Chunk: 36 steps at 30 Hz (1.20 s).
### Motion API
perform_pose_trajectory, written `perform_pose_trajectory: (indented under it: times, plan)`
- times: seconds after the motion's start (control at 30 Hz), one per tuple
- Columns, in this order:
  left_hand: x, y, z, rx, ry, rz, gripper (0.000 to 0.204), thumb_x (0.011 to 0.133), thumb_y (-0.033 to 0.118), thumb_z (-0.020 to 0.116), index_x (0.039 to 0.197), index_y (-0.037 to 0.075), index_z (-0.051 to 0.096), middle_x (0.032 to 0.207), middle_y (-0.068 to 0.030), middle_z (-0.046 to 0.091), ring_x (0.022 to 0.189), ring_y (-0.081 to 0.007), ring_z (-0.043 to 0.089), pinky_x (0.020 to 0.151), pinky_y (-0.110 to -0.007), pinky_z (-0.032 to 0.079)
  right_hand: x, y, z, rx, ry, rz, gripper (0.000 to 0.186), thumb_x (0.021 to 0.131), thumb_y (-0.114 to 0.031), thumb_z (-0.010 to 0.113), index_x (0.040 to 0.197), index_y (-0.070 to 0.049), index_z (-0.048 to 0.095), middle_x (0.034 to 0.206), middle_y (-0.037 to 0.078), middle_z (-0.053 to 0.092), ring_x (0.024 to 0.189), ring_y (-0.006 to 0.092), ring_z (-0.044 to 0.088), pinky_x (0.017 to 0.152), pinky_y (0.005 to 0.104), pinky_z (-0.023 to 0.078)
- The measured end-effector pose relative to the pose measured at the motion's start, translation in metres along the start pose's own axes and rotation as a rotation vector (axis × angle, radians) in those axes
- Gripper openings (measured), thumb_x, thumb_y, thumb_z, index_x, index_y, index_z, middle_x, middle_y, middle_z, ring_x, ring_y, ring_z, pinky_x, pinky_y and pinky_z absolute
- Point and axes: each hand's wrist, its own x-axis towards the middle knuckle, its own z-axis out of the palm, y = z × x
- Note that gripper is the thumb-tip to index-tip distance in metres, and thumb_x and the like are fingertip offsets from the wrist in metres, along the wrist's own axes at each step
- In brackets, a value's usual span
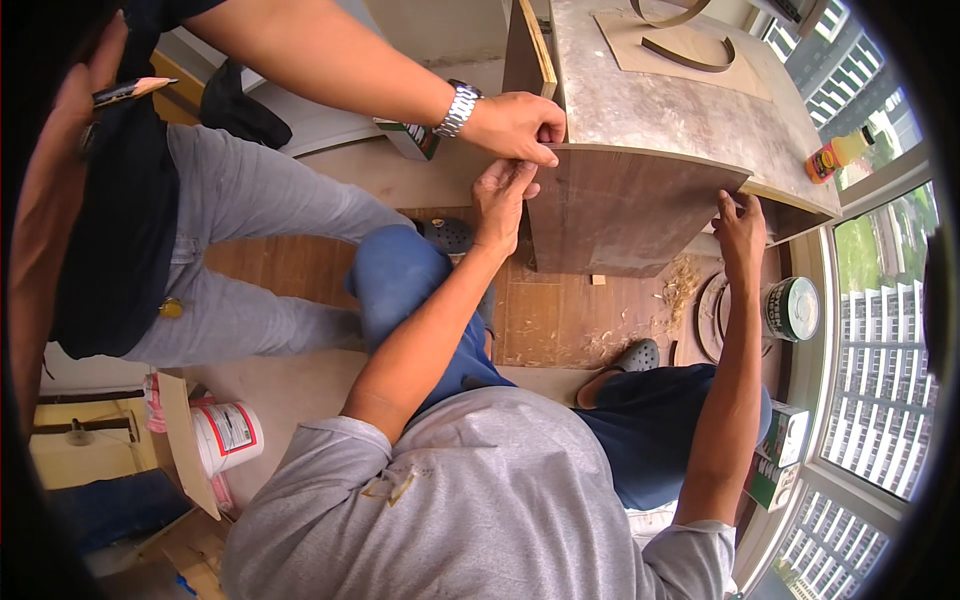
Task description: The person applies glue to the edge of a thin wooden strip and then presses it onto the corner of a larger wooden structure.
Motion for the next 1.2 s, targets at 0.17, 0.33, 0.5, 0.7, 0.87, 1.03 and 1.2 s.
perform_pose_trajectory:
  times: [0.17, 0.33, 0.5, 0.7, 0.87, 1.03, 1.2]
  plan:
    - [-0.001, -0.001, 0.001, -0.017, 0.016, -0.004, 0.017, 0.100, 0.018, 0.078, 0.113, 0.009, 0.074, 0.102, 0.0061, 0.071, 0.088, -0.0018, 0.063, 0.071, -0.021, 0.053, -0.002, -0.003, 0.004, 0.011, 0.050, -0.069, 0.044, 0.103, -0.032, 0.072, 0.125, 0.005, 0.068, 0.094, 0.020, 0.076, 0.076, 0.0242, 0.073, 0.075, 0.0373, 0.057]
    - [0.001, -0.006, -0.001, -0.032, 0.049, -0.011, 0.018, 0.100, 0.016, 0.078, 0.116, 0.008, 0.073, 0.104, 0.0054, 0.071, 0.085, -0.0017, 0.062, 0.069, -0.022, 0.053, -0.002, -0.013, -0.023, -0.425, 0.116, -0.115, 0.034, 0.100, -0.033, 0.072, 0.116, -0.003, 0.076, 0.102, 0.020, 0.078, 0.091, 0.0345, 0.076, 0.084, 0.0431, 0.057]
    - [-0.001, -0.002, -0.003, -0.008, 0.065, -0.017, 0.016, 0.100, 0.015, 0.078, 0.115, 0.008, 0.074, 0.102, 0.0062, 0.071, 0.086, -0.0011, 0.062, 0.065, -0.021, 0.049, -0.007, -0.075, -0.040, -0.218, 0.091, -0.750, 0.021, 0.092, -0.013, 0.077, 0.111, -0.007, 0.079, 0.109, 0.013, 0.075, 0.108, 0.0339, 0.069, 0.094, 0.0417, 0.053]
    - [-0.008, 0.008, 0.006, 0.005, 0.104, -0.047, 0.016, 0.101, 0.016, 0.077, 0.115, 0.009, 0.074, 0.103, 0.0063, 0.071, 0.088, -0.0008, 0.062, 0.067, -0.021, 0.049, 0.018, -0.087, -0.008, -0.385, -0.245, -0.892, 0.021, 0.091, -0.014, 0.076, 0.110, -0.007, 0.079, 0.111, 0.011, 0.074, 0.112, 0.0319, 0.066, 0.102, 0.0451, 0.047]
    - [-0.015, 0.016, 0.003, 0.407, 0.113, -0.079, 0.018, 0.098, 0.016, 0.080, 0.107, 0.003, 0.072, 0.104, 0.0030, 0.070, 0.094, -0.0080, 0.063, 0.072, -0.029, 0.050, 0.020, -0.094, -0.010, -0.323, -0.395, -0.707, 0.021, 0.093, -0.008, 0.075, 0.113, -0.002, 0.077, 0.108, 0.014, 0.074, 0.108, 0.0352, 0.067, 0.097, 0.0414, 0.052]
    - [-0.068, 0.031, 0.036, 1.005, -0.288, 0.812, 0.027, 0.085, 0.011, 0.085, 0.108, 0.002, 0.073, 0.110, -0.0121, 0.066, 0.097, -0.0308, 0.063, 0.086, -0.041, 0.052, 0.023, -0.091, -0.003, -0.328, -0.314, -0.784, 0.013, 0.095, -0.013, 0.073, 0.106, -0.008, 0.074, 0.102, 0.009, 0.074, 0.106, 0.0319, 0.069, 0.112, 0.0518, 0.041]
    - [-0.008, 0.061, 0.129, 1.249, -0.388, 0.820, 0.024, 0.086, 0.011, 0.082, 0.106, 0.003, 0.072, 0.113, -0.0120, 0.065, 0.102, -0.0327, 0.061, 0.091, -0.042, 0.052, 0.020, -0.078, -0.009, -0.363, -0.280, -0.746, 0.012, 0.096, -0.015, 0.073, 0.107, -0.009, 0.074, 0.105, 0.008, 0.073, 0.109, 0.0304, 0.068, 0.117, 0.0560, 0.037]
